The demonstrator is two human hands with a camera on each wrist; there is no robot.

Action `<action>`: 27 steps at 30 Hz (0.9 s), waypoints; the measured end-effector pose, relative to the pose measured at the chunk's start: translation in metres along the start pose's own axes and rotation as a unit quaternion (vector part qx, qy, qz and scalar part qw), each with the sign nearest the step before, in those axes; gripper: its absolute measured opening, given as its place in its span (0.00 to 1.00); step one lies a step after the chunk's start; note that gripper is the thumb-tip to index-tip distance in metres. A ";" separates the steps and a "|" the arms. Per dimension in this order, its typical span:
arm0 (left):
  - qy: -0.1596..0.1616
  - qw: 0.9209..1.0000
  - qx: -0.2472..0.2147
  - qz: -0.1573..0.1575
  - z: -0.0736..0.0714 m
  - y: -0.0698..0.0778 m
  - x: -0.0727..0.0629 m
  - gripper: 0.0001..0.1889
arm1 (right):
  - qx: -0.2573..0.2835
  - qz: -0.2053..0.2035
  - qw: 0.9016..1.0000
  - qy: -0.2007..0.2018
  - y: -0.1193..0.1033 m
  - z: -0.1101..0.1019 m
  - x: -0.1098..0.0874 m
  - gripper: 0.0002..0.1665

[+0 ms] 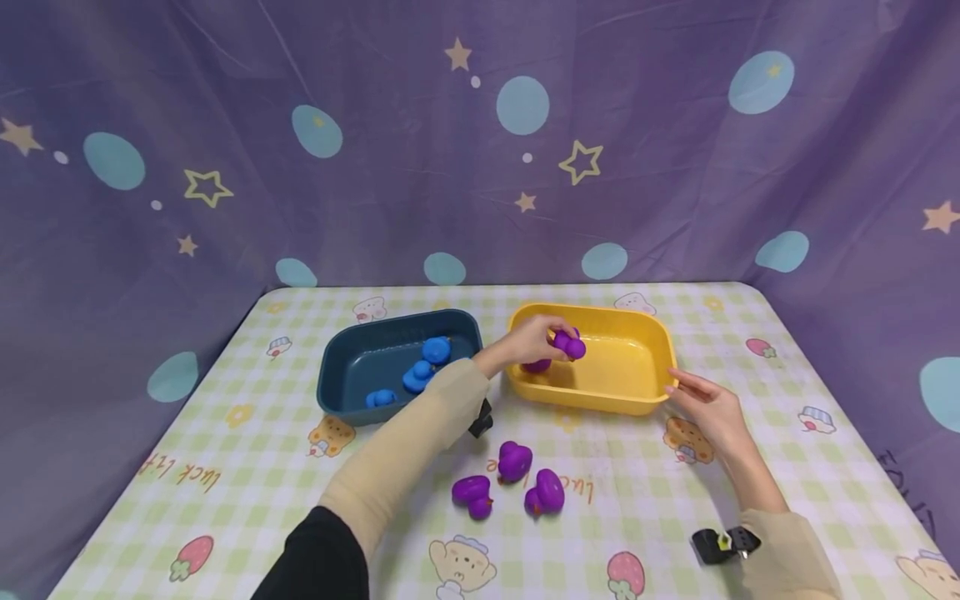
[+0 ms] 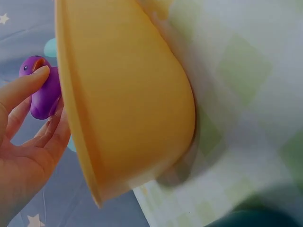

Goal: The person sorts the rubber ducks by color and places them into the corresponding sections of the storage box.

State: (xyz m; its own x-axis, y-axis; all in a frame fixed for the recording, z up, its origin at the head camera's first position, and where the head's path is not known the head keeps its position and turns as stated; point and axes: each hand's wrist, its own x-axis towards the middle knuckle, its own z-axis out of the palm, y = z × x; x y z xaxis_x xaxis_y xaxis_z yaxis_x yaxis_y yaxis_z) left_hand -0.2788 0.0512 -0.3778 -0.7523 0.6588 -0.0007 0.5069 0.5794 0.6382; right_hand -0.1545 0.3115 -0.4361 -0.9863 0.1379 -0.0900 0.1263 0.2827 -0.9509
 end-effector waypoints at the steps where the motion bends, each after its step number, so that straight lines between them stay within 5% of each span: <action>1: -0.001 1.000 0.002 -0.003 0.000 -0.001 0.001 0.16 | -0.002 0.000 1.000 0.000 0.000 0.000 0.000 0.31; 18: 0.007 0.999 0.019 -0.031 0.002 -0.015 0.010 0.16 | -0.005 0.000 1.000 0.003 -0.001 0.002 -0.001 0.32; 27: 0.033 0.999 0.017 -0.025 -0.007 -0.016 0.000 0.15 | -0.012 0.001 1.000 0.003 -0.001 0.001 -0.001 0.32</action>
State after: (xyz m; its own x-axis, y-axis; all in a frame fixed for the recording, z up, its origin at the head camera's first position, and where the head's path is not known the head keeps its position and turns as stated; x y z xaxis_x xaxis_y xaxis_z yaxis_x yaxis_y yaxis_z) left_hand -0.2904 0.0384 -0.3824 -0.8022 0.5968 0.0189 0.4816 0.6278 0.6115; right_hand -0.1537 0.3103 -0.4354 -0.9855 0.1442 -0.0898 0.1307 0.3061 -0.9430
